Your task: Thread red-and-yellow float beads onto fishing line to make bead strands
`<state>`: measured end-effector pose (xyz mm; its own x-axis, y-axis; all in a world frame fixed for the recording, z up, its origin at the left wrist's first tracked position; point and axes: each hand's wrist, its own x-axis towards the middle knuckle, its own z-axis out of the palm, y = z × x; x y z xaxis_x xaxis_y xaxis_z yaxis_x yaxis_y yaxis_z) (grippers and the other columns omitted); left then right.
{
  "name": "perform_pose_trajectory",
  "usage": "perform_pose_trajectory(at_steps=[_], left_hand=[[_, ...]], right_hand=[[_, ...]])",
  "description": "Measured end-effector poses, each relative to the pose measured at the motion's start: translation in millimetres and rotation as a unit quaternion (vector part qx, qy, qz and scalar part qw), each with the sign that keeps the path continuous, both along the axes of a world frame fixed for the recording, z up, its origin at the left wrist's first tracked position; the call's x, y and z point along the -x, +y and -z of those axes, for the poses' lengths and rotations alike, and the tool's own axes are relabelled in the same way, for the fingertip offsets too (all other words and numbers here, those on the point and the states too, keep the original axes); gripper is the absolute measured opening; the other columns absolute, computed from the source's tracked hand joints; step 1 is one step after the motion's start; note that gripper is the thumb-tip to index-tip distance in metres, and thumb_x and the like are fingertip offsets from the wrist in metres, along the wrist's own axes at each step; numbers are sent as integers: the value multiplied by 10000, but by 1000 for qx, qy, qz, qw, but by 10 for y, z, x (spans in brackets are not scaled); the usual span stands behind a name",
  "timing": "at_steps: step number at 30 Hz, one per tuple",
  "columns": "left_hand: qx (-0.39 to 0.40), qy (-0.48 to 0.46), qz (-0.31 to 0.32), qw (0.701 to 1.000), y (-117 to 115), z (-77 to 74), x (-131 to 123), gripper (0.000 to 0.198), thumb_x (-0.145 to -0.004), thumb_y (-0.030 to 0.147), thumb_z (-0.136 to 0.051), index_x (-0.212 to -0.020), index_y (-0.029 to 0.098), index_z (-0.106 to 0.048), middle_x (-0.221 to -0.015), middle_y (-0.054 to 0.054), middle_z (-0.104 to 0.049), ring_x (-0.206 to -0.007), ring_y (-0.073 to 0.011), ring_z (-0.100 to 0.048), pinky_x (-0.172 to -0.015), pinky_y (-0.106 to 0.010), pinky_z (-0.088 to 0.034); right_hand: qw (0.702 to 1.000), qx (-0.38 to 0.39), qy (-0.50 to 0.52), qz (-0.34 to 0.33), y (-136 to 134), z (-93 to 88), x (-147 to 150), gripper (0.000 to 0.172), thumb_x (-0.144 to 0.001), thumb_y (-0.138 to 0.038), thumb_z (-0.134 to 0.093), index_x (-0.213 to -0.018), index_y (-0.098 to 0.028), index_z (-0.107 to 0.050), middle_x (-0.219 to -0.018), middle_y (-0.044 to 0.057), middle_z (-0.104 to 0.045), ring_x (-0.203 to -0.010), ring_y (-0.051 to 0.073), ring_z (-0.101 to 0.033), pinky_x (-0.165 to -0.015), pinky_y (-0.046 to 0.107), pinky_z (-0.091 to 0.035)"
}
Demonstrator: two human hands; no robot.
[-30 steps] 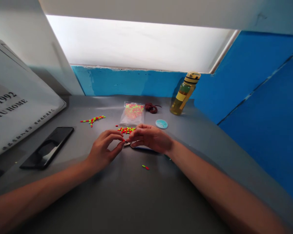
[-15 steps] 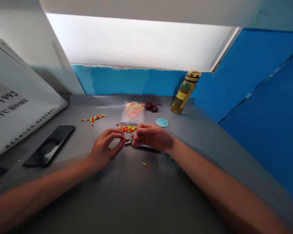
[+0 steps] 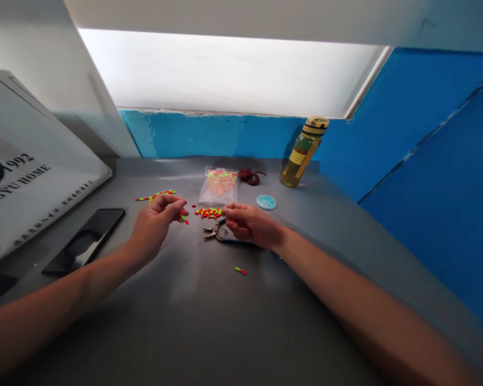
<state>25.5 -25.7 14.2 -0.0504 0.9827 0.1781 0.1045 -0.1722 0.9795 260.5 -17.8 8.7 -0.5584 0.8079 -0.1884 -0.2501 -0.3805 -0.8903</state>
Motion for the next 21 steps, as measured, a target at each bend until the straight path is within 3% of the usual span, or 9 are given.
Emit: perform_pose_trajectory(at_steps=[2, 5, 9, 11, 13, 15, 17, 19, 21], left_hand=[[22, 29, 23, 999, 38, -84, 39, 191, -826, 354, -627, -852, 168, -594, -710, -18, -634, -628, -131, -572, -583, -251, -440], [30, 255, 116, 959, 53, -230, 155, 209, -815, 381, -623, -857, 177, -644, -627, 4, -595, -544, -129, -502, -520, -250, -351], [30, 531, 290, 795, -25, -450, 310, 150, -813, 327, -587, -814, 212, -684, -734, -18, -683, -616, -161, -562, -575, -269, -354], [24, 630, 283, 723, -83, -537, 341, 143, -825, 282, -558, -810, 216, -684, -751, -30, -693, -614, -175, -565, -569, -278, -336], [11, 698, 270, 664, -126, -578, 351, 176, -856, 236, -515, -829, 198, -685, -808, -62, -709, -650, -194, -588, -566, -286, -335], [-1, 739, 262, 620, -142, -568, 360, 219, -878, 187, -473, -850, 173, -690, -869, -96, -718, -695, -208, -614, -578, -292, -358], [-7, 761, 257, 596, -137, -526, 376, 243, -877, 152, -460, -878, 158, -702, -910, -116, -723, -739, -222, -638, -612, -301, -395], [-7, 771, 250, 585, -125, -481, 392, 240, -863, 144, -481, -916, 155, -714, -944, -125, -725, -784, -238, -655, -655, -314, -425], [-4, 780, 239, 578, -117, -453, 400, 228, -853, 145, -506, -937, 158, -717, -968, -129, -724, -808, -246, -662, -674, -319, -437]], right_hand=[[1000, 4, -2, -23, -4, -12, -3, 148, -948, -318, -589, -968, -173, -610, -530, -94, -388, -400, 42, -202, -369, 156, -163], [999, 12, -10, -49, -11, -41, -12, 311, -1015, -386, -463, -1192, -170, -601, -544, -92, -375, -415, 59, -171, -378, 172, -147], [998, 26, -18, -62, 0, -27, -27, 348, -1037, -402, -424, -1227, -164, -590, -551, -94, -359, -409, 54, -170, -375, 165, -152], [998, 24, -22, -57, 7, -8, -20, 353, -1037, -414, -417, -1229, -172, -587, -567, -84, -401, -401, 54, -234, -370, 158, -201], [997, 2, -46, -55, 1, -16, 3, 370, -1037, -430, -399, -1260, -189, -569, -702, -23, -568, -475, 71, -437, -425, 172, -362], [989, -64, -127, -48, -25, -81, 32, 396, -1032, -437, -397, -1313, -200, -545, -1010, 76, -682, -755, 138, -640, -632, 258, -537], [943, -188, -275, -30, -70, -206, 44, 424, -1012, -434, -447, -1353, -201, -543, -1252, 132, -649, -1079, 219, -643, -894, 366, -542], [846, -340, -411, -20, -124, -362, 19, 428, -966, -442, -537, -1322, -214, -601, -1400, 122, -585, -1304, 275, -523, -1101, 435, -413], [766, -428, -478, -41, -170, -505, -43, 418, -969, -438, -517, -1320, -234, -619, -1453, 94, -553, -1383, 293, -451, -1172, 480, -320]])
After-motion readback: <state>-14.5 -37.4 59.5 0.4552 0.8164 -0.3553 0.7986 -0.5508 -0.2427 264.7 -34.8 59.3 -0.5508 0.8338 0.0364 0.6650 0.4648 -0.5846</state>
